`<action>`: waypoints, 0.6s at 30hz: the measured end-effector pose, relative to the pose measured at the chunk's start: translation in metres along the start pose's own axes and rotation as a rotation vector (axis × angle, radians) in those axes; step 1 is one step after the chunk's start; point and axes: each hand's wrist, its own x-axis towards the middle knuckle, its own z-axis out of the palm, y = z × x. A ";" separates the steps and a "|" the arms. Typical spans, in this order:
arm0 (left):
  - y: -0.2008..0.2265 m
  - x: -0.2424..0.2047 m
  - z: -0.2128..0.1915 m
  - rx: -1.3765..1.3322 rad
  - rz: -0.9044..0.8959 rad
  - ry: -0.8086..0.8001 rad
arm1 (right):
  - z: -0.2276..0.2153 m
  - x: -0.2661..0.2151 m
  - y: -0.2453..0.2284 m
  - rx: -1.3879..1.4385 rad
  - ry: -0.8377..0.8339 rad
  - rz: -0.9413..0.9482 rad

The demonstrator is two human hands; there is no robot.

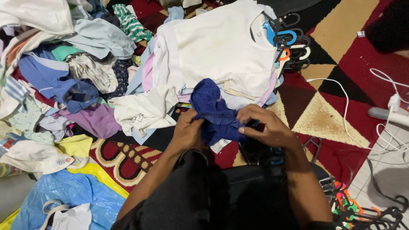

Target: The person is sorting through a pile of laundry on the floor and putting individual items of clothing onto plastic hangers.

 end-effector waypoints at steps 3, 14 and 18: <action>0.004 0.002 -0.020 0.156 -0.077 0.081 | -0.009 -0.002 -0.019 0.197 -0.190 0.022; 0.030 0.009 0.011 -0.662 -0.252 0.121 | 0.017 -0.005 0.007 0.077 0.229 0.213; 0.013 0.009 0.013 -0.619 -0.307 0.098 | 0.034 -0.009 0.029 -0.067 0.014 0.224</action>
